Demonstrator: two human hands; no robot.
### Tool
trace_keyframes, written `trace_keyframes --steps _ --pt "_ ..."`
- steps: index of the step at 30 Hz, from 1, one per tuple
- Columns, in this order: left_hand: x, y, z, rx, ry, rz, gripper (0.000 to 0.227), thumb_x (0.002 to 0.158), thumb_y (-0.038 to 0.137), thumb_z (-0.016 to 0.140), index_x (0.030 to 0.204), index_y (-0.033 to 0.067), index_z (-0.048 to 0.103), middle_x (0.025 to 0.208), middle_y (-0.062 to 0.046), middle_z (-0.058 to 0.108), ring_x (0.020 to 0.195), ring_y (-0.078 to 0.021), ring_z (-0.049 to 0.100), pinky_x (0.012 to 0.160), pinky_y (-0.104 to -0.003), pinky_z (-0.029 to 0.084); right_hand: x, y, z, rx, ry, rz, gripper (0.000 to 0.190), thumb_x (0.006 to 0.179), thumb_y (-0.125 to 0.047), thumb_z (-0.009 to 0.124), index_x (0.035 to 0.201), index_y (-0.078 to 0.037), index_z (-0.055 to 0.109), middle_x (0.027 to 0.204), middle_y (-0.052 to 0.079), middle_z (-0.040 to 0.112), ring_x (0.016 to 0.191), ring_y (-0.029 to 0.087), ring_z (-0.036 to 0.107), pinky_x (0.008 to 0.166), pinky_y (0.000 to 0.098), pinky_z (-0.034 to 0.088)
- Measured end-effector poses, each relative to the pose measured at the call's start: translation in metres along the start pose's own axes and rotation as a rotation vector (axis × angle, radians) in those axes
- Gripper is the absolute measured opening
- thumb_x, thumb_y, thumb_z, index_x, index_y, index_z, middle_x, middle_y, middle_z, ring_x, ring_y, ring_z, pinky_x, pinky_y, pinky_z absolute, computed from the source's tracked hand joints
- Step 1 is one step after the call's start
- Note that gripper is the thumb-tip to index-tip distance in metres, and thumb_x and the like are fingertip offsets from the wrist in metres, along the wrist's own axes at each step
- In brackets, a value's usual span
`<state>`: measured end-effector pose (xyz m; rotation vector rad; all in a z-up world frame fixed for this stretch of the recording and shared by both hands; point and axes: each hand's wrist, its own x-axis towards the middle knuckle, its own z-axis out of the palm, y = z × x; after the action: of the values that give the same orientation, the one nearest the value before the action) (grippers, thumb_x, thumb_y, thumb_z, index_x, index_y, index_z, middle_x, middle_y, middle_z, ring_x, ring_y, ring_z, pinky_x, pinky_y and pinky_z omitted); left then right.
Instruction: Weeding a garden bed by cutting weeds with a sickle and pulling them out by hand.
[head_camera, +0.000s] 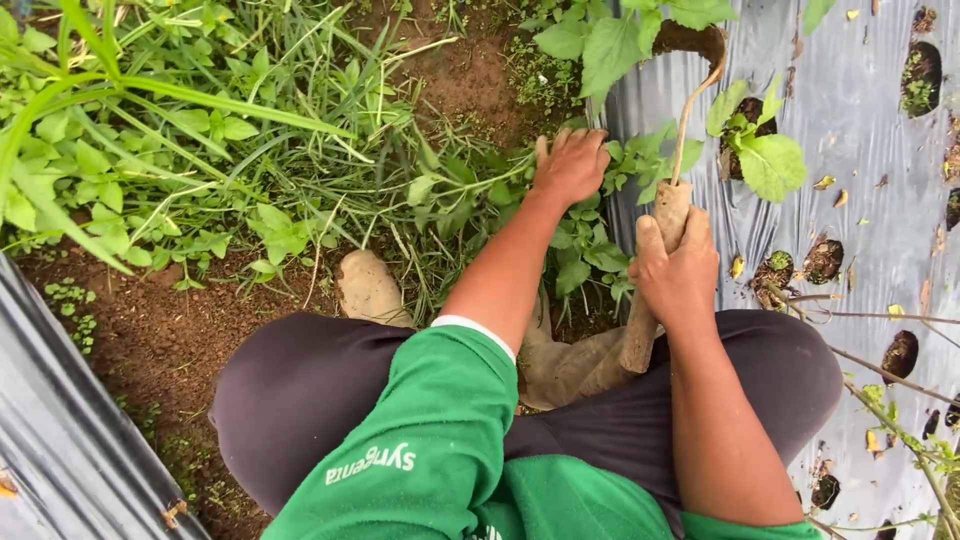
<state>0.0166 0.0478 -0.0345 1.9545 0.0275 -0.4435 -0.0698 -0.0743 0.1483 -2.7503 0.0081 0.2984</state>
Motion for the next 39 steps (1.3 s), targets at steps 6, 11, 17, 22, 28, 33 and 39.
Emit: trace_keyframes --steps 6,11,17,22,28,33,39 --pt "-0.012 -0.005 0.0 0.092 -0.091 -0.149 0.053 0.112 0.049 0.027 0.15 0.019 0.049 0.155 -0.013 0.045 0.151 -0.0378 0.029 0.116 -0.082 0.023 0.012 0.024 0.004 0.072 -0.009 0.042 0.041 0.106 -0.033 0.065 0.119 0.004 0.052 0.072 0.017 0.064 0.074 0.044 0.07 0.074 0.0572 0.054" --pt "-0.037 -0.007 0.011 0.229 -0.084 -0.132 0.023 0.098 0.021 0.061 0.118 0.021 0.073 0.161 -0.005 0.038 0.158 -0.0291 0.017 0.125 -0.071 0.014 0.014 0.022 0.005 0.197 -0.084 0.037 0.033 0.108 -0.025 0.061 0.116 0.006 0.05 0.058 0.013 0.063 0.049 0.028 0.067 0.047 0.0386 0.055" --pt "-0.046 -0.027 0.016 0.124 0.028 -0.089 0.084 0.085 -0.025 0.04 0.159 0.0159 0.035 0.173 -0.013 0.011 0.156 -0.0348 0.031 0.124 -0.059 0.038 0.014 0.008 0.005 0.149 -0.21 0.096 0.039 0.111 -0.018 0.053 0.125 0.018 0.046 0.078 0.02 0.06 0.06 0.025 0.068 0.049 0.036 0.061" --pt "-0.049 -0.033 0.02 -0.179 0.17 -0.251 0.092 0.092 -0.021 0.049 0.166 0.0182 0.01 0.136 -0.021 0.043 0.119 -0.0372 0.059 0.1 -0.053 0.052 0.024 0.035 0.045 -0.021 -0.257 0.141 0.039 0.108 -0.024 0.057 0.124 0.011 0.052 0.091 0.027 0.061 0.081 0.043 0.069 0.065 0.0546 0.061" --pt "0.005 -0.107 0.071 -0.377 0.237 -0.421 0.066 0.098 0.014 0.066 0.153 0.0118 0.031 0.117 -0.027 0.069 0.112 -0.0452 0.069 0.091 -0.058 0.059 0.031 0.05 0.07 -0.213 -0.384 0.177 0.051 0.101 -0.04 0.054 0.121 0.006 0.047 0.106 0.037 0.064 0.107 0.057 0.064 0.093 0.0666 0.051" --pt "-0.028 -0.071 0.044 -0.413 0.208 -0.434 0.051 0.104 0.028 0.06 0.15 0.0076 0.049 0.133 -0.03 0.063 0.122 -0.0464 0.065 0.095 -0.062 0.059 0.025 -0.004 0.041 -0.153 -0.365 0.177 0.041 0.108 -0.028 0.047 0.131 0.007 0.045 0.106 0.033 0.06 0.103 0.049 0.066 0.087 0.0611 0.056" --pt "-0.029 -0.08 0.044 -0.349 0.246 -0.361 0.042 0.103 0.025 0.062 0.142 0.0092 0.061 0.126 -0.024 0.07 0.12 -0.0445 0.067 0.097 -0.059 0.059 0.016 -0.002 0.052 -0.078 -0.334 0.244 0.033 0.112 -0.02 0.041 0.129 0.008 0.039 0.104 0.03 0.056 0.097 0.043 0.065 0.08 0.0566 0.057"
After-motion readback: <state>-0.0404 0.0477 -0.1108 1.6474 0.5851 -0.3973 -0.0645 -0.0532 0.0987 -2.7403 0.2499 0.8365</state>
